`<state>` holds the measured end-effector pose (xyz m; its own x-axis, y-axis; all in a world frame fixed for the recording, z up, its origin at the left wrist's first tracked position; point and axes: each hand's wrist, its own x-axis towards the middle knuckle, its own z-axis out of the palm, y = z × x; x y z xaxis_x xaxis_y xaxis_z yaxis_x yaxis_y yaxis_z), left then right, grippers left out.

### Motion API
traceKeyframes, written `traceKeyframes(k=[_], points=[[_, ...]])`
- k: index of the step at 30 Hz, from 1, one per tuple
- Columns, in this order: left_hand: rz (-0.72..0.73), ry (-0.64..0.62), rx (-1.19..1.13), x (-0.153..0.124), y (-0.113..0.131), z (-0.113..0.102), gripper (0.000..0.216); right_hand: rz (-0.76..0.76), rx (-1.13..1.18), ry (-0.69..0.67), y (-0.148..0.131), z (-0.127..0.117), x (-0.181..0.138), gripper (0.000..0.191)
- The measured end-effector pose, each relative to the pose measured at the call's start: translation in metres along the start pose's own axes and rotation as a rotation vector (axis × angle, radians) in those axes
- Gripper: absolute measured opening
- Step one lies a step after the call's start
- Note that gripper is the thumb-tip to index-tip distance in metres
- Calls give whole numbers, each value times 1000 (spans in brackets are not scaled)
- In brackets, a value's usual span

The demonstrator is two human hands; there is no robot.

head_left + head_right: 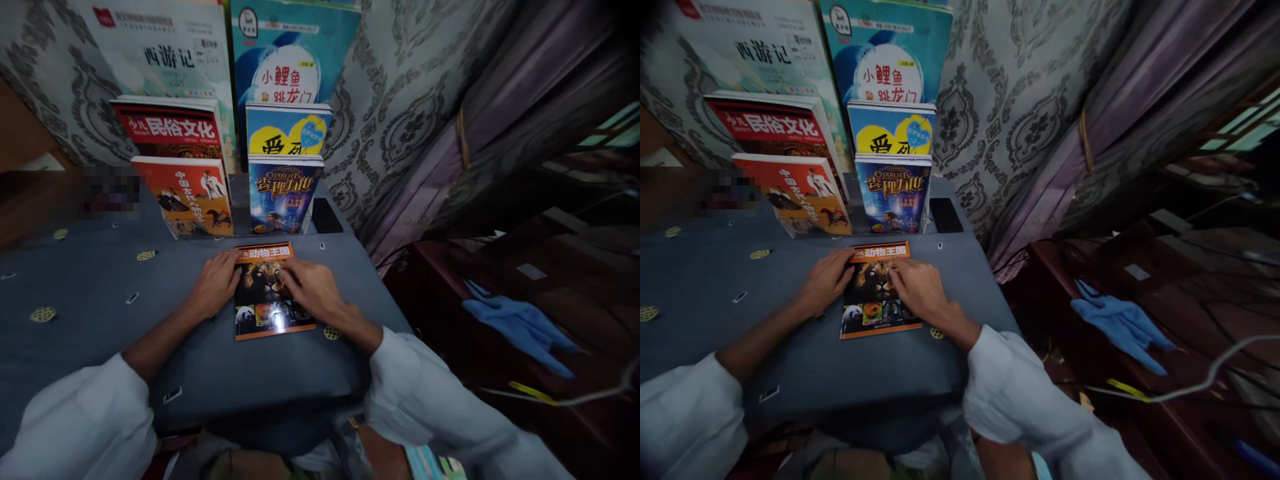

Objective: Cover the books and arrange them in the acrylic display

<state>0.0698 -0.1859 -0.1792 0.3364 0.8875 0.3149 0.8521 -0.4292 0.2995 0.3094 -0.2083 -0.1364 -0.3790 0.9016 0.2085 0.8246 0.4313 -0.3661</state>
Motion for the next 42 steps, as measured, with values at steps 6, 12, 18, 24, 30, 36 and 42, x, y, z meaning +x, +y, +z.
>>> traceKeyframes(k=[6, 12, 18, 24, 30, 36, 42], points=[[32, 19, 9, 1, 2, -1, 41, -342, 68, -119, -21, 39, 43, 45], [34, -4, 46, 3, 6, -4, 38, -257, 35, -149, 0, 47, 48, 48], [26, -17, 25, 2, 7, -4, 41, -96, 73, -44, 46, 36, 41, 46], [23, -24, 3, 1, 6, -2, 42, -46, 308, 25, 68, 40, 46, 41], [60, -103, 65, 2, 3, -2, 47, -14, 596, 78, 88, 42, 56, 41], [119, -185, 92, 17, 6, 2, 54, 42, 741, 65, 87, 35, 58, 40], [220, -347, 30, 49, 16, 12, 59, 56, 823, 44, 84, 30, 57, 39]])
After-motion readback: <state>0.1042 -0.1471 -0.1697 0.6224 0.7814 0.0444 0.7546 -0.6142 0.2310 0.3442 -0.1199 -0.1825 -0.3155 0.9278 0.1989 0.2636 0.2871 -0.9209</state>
